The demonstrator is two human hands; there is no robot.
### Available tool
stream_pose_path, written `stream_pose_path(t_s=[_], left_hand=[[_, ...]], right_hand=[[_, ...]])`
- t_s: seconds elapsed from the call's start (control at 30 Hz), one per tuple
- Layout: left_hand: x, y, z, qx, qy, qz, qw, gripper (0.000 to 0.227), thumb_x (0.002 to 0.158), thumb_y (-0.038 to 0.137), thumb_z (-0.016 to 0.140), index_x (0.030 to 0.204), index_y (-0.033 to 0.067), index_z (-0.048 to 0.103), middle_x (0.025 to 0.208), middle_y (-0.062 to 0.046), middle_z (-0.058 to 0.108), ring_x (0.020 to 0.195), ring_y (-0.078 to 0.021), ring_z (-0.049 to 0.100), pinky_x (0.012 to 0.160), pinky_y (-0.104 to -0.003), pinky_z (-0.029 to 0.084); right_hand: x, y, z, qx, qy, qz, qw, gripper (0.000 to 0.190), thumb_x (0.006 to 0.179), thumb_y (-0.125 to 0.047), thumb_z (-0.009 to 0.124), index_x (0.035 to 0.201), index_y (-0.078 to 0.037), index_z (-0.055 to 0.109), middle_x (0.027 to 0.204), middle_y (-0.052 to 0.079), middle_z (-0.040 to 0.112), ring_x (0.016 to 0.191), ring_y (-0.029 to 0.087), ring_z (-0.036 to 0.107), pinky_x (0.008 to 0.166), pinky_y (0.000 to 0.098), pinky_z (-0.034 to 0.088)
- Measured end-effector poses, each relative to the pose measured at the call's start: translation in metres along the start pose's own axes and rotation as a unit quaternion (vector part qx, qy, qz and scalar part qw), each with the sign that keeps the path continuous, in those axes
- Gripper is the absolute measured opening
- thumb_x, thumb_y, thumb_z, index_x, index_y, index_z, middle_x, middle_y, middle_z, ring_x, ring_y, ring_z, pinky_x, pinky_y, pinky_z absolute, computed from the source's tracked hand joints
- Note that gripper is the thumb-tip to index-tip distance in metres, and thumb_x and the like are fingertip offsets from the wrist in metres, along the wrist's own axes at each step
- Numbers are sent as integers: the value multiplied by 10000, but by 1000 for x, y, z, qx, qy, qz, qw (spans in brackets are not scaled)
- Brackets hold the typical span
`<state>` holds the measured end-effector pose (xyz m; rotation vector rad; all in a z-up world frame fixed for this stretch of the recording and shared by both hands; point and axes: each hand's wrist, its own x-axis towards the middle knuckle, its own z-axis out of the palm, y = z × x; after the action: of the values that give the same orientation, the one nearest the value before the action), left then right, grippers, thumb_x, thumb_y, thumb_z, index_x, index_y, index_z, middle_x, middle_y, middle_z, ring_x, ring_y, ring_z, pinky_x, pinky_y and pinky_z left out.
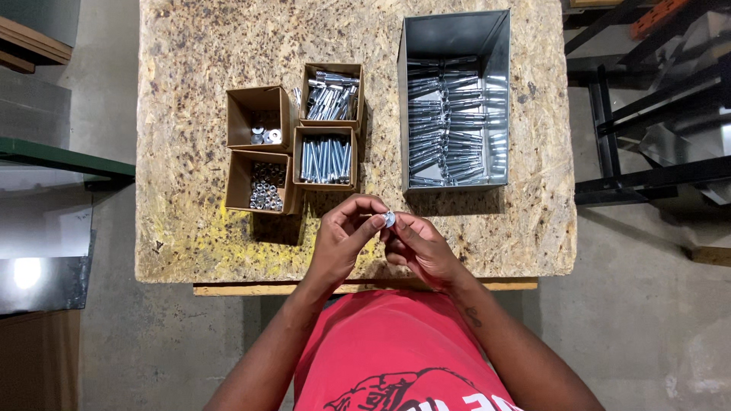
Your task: The person repeatedly picks bolts from a metal bin and washers from a cardboard box, then threads the washers onto the bolts by hand. The assembled fasteners are placed back into the metal bin. The person continues this repetitive assembly cycle throughout the clip.
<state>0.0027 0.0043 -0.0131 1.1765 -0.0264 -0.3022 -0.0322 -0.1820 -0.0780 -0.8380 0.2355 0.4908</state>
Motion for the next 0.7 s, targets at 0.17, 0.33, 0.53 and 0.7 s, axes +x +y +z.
stream_pose_path(t_s=[0.17,0.33,0.53,0.7], left_hand=[[4,8,-9,38,-57,11,998,225,1085,180,866,1191,-7,799,1224,-136,777,1160,-203,722,1019,-369,614],[6,13,-10,70,-65,37,995,235,1165,258,718,1284,58,747,1454,-219,693,1351,-380,663,1116,-502,590],[-5,-3,-31,85,79,-8,993,355,1198,353,644,1417,75,663,1532,-173,641,1277,-279,645,1052,-384,600],[-26,-15,-46,189,107,-26,976,221,1157,309,674,1284,151,764,1406,-82,783,1062,-195,785,915,-353,664]], right_hand=[[-7,-12,-11,47,-56,95,993,359,1239,-361,630,1155,-22,712,901,52,672,665,31,478,487,181,390],[16,-37,-20,2,-123,121,985,425,1278,-390,520,1139,-36,710,753,55,688,607,115,595,490,232,461],[79,-154,-20,-368,-33,-117,922,362,1238,-360,581,1083,-108,790,806,35,784,699,64,532,710,247,403],[184,-183,-104,-611,165,-238,737,168,1189,-121,658,1294,-83,783,1332,145,829,1247,316,777,1062,479,626]])
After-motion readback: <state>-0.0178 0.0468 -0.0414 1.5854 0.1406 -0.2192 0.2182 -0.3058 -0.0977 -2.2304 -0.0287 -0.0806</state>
